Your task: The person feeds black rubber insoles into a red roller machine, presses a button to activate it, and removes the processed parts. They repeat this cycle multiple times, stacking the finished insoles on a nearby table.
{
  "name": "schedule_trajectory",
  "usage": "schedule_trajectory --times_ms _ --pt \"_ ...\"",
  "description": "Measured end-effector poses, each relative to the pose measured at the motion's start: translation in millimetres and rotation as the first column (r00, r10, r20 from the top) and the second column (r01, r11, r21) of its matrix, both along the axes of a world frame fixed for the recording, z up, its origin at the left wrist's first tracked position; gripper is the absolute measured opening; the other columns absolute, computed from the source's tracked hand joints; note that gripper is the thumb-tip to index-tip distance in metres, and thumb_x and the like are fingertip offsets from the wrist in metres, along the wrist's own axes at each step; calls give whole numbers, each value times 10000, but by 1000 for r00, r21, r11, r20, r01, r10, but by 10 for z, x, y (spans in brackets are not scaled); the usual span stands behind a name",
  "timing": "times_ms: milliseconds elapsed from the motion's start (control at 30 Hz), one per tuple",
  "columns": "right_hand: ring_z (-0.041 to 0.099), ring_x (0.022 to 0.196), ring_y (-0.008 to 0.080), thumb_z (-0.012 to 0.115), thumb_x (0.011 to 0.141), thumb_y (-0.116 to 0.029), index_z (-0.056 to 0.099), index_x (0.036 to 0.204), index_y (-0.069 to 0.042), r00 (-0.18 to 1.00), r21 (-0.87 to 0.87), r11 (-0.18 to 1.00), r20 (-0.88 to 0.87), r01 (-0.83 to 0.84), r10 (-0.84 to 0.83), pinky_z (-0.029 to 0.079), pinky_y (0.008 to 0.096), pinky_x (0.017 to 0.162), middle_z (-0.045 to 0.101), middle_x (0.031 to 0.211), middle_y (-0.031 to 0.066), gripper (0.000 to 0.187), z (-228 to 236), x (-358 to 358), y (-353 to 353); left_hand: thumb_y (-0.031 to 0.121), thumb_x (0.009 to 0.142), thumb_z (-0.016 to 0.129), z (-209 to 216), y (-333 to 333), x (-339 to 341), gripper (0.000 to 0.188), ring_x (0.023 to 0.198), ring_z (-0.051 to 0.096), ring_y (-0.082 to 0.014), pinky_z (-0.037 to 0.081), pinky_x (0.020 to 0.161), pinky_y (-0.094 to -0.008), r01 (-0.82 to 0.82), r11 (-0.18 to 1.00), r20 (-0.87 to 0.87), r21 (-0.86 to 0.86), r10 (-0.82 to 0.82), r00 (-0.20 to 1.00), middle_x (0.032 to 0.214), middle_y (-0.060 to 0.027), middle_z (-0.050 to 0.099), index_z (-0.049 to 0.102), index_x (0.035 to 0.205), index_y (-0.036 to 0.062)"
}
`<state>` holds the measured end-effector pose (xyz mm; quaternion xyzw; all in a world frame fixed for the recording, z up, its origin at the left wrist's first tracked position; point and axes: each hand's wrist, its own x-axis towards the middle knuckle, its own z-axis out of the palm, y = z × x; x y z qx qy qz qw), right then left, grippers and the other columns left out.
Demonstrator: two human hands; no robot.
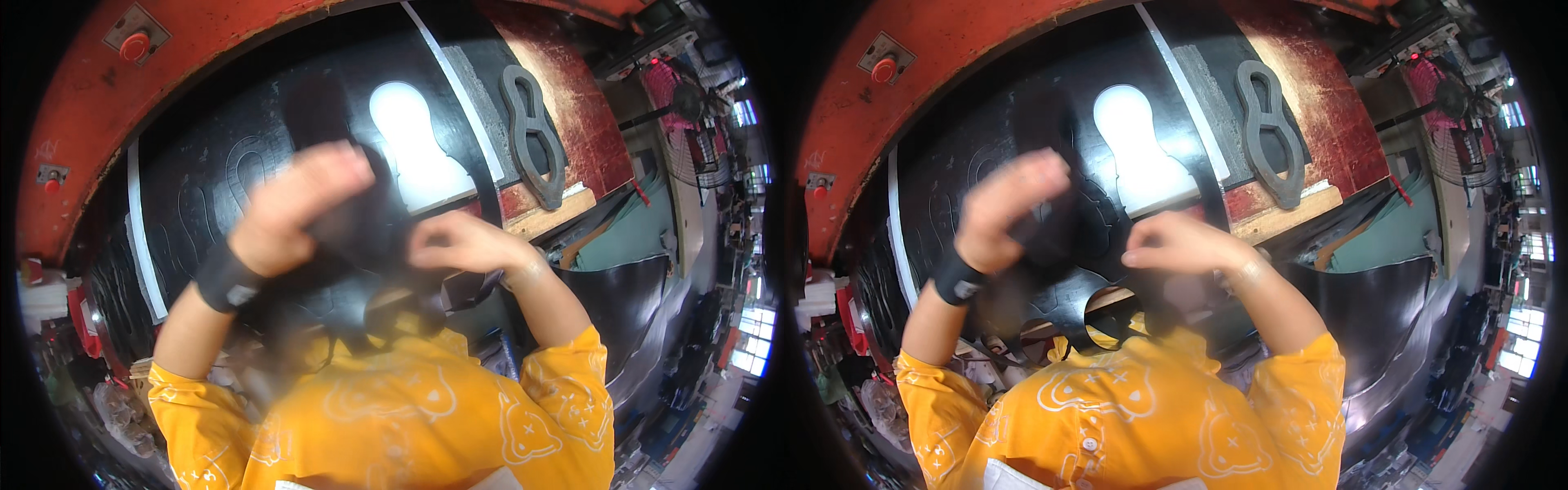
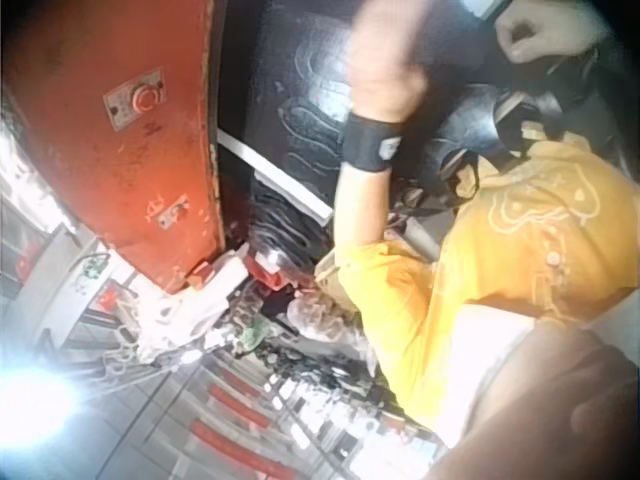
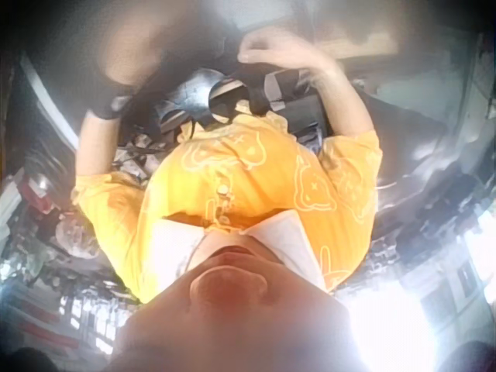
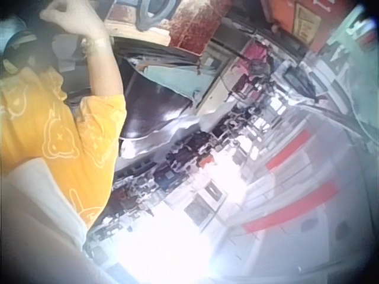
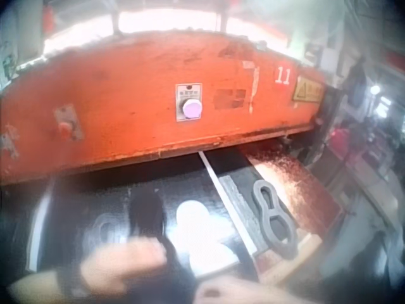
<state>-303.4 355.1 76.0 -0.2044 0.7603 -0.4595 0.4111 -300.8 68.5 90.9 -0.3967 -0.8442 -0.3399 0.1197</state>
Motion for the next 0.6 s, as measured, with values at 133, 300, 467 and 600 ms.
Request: schedule_trajectory --times_ms 133,300,467,600 --pt "475 716 48 601 893 -272 597 776 -50 874 -416 893 483 175 53 387 205 685 570 756 -24 252 -278 -130 -57 97 643 731 -387 252 388 782 1348 371 -357 287 1114 -485 162 971 277 -175 -109 955 1406 -177 430 442 1368 53" --pt "523 721 79 603 888 -257 595 773 -29 924 -397 879 366 265 -113 424 237 690 605 754 2 255 -377 -37 11 84 750 658 -421 325 284 514 1220 506 -340 405 1014 -490 61 987 118 -145 -44 992 1257 -157 569 559 1254 78" --pt "562 731 95 630 879 -167 625 809 5 958 -60 976 -191 207 -215 464 259 694 644 763 44 186 -192 113 -96 182 927 595 166 -170 -365 281 920 680 -256 542 803 -352 -668 537 721 516 149 676 1055 -153 674 614 1144 3" --pt "586 663 174 637 860 -178 643 817 6 910 45 982 -387 181 -150 465 290 633 626 712 98 189 15 174 -71 212 977 520 423 -639 -631 278 949 651 -223 528 857 -360 -503 279 545 818 -95 833 1056 -103 663 583 1131 -10"
